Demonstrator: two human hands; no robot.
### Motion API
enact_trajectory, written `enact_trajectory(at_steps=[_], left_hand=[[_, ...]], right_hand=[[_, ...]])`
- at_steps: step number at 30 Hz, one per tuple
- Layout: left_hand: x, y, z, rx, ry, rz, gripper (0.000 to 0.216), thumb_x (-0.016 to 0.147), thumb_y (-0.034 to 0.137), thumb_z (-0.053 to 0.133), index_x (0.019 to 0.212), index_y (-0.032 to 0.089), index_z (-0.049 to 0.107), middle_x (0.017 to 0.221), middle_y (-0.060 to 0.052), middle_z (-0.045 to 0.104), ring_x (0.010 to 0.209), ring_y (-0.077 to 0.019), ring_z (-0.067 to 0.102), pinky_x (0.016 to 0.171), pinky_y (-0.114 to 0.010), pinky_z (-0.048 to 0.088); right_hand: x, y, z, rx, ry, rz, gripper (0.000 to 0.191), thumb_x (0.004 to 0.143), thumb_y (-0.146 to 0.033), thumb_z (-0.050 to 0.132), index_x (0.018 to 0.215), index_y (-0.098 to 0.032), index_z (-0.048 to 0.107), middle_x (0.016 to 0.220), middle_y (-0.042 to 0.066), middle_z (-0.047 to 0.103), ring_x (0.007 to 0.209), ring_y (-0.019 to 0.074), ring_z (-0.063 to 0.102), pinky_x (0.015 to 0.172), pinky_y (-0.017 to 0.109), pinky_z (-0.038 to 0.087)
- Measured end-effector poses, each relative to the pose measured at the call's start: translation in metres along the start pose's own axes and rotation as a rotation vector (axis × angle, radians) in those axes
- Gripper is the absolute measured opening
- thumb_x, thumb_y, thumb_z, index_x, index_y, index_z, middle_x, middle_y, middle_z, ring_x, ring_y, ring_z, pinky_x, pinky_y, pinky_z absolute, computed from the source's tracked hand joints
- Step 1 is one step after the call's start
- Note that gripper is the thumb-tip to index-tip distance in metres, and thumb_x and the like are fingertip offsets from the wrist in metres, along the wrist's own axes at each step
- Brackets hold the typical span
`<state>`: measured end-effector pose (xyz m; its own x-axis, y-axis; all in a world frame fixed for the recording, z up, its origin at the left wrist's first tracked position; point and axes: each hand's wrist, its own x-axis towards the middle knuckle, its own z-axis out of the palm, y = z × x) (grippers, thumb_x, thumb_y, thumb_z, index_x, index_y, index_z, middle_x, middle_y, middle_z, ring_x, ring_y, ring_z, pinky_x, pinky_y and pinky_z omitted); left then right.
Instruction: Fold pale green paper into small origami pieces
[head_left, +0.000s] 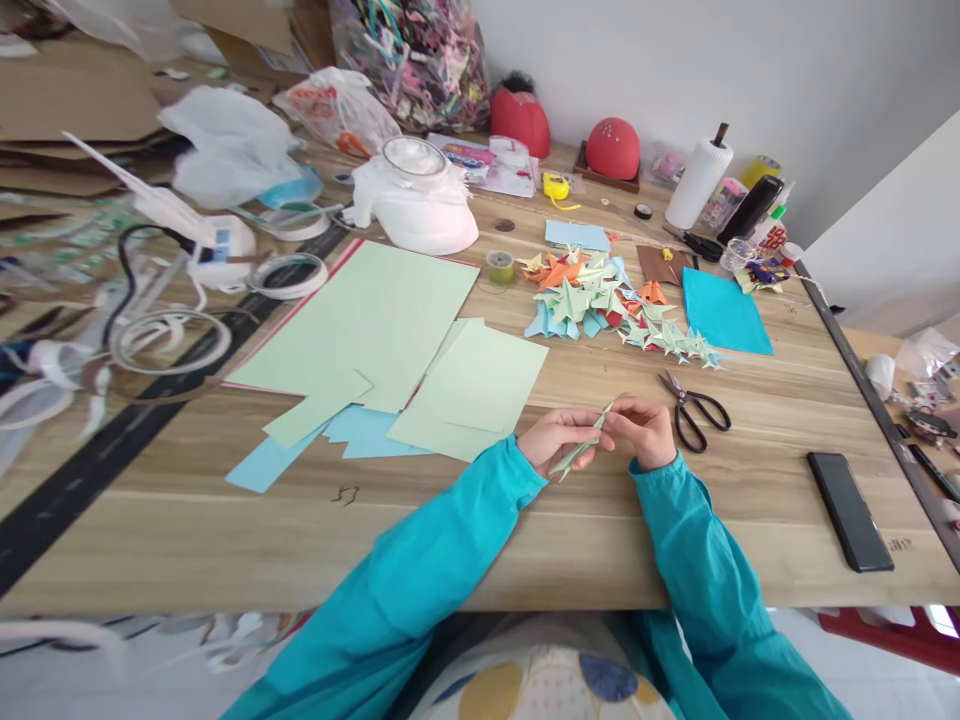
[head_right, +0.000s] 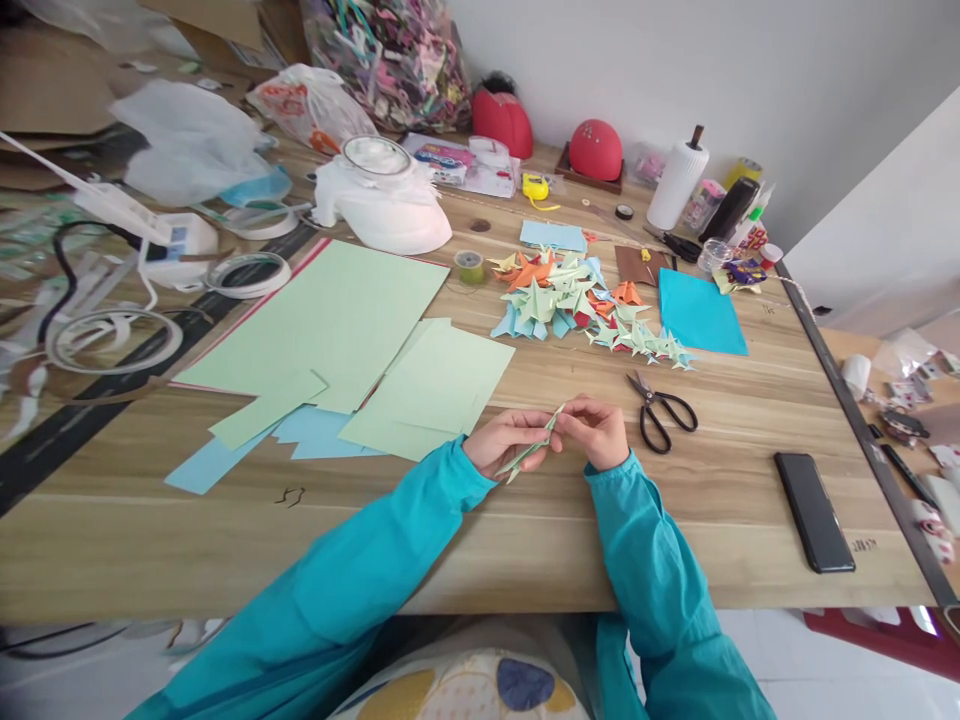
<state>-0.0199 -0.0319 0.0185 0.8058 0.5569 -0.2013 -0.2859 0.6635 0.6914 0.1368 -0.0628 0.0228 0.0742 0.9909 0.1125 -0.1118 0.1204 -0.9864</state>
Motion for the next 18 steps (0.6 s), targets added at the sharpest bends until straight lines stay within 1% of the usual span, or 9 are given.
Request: enact_trajectory(at_steps=[3,5,10,15,18], left_hand=[[0.0017,-0.0036,0.0012,-0.009,0.061,-0.012,0.034,0.070,0.035,0.067,0.089,0.007,0.064,0.075,-0.012,0.070,0.037,-0.0106,0.054,0.033,-0.020,0.037],[0.0028,-0.0058,0.0021,-0.001,0.114,-0.026,0.037,0.070,0.037,0.067,0.091,0.007,0.064,0.077,-0.013,0.070,0.038,-0.0122,0.056,0.033,-0.021,0.040],[0.0031,-0.0068,0.0038,0.038,0.215,-0.003,0.043,0.058,0.038,0.077,0.086,0.007,0.065,0.077,-0.012,0.070,0.043,-0.0158,0.061,0.039,-0.026,0.050],[0.0009,-0.0037,0.0072,0.109,0.232,0.018,0.047,0.055,0.042,0.077,0.082,0.006,0.066,0.076,-0.012,0.070,0.043,-0.0161,0.061,0.038,-0.025,0.050],[0.0000,-0.0017,0.0081,0.145,0.220,0.018,0.046,0.056,0.043,0.076,0.080,0.005,0.066,0.076,-0.013,0.071,0.041,-0.0156,0.060,0.036,-0.025,0.049]], right_hand=[[0.0001,-0.0019,-0.0003,0.028,0.005,0.017,0.012,0.063,-0.028,0.075,0.065,-0.019,0.068,0.063,0.000,0.061,0.055,0.0120,0.057,0.053,0.026,0.047],[-0.0003,-0.0021,-0.0002,0.009,0.007,0.013,0.013,0.062,-0.029,0.076,0.066,-0.019,0.068,0.063,0.000,0.061,0.055,0.0118,0.057,0.053,0.026,0.046],[-0.0024,-0.0010,0.0002,-0.137,0.080,0.002,0.016,0.064,-0.028,0.075,0.067,-0.018,0.063,0.060,-0.001,0.061,0.055,0.0107,0.055,0.054,0.024,0.044],[-0.0035,-0.0038,-0.0010,-0.170,-0.012,0.012,0.019,0.069,-0.034,0.070,0.068,-0.017,0.062,0.061,0.001,0.062,0.055,0.0115,0.055,0.053,0.025,0.044],[-0.0036,-0.0050,-0.0037,-0.215,-0.033,-0.016,0.018,0.071,-0.034,0.068,0.068,-0.017,0.063,0.063,0.001,0.062,0.057,0.0119,0.056,0.055,0.025,0.044]])
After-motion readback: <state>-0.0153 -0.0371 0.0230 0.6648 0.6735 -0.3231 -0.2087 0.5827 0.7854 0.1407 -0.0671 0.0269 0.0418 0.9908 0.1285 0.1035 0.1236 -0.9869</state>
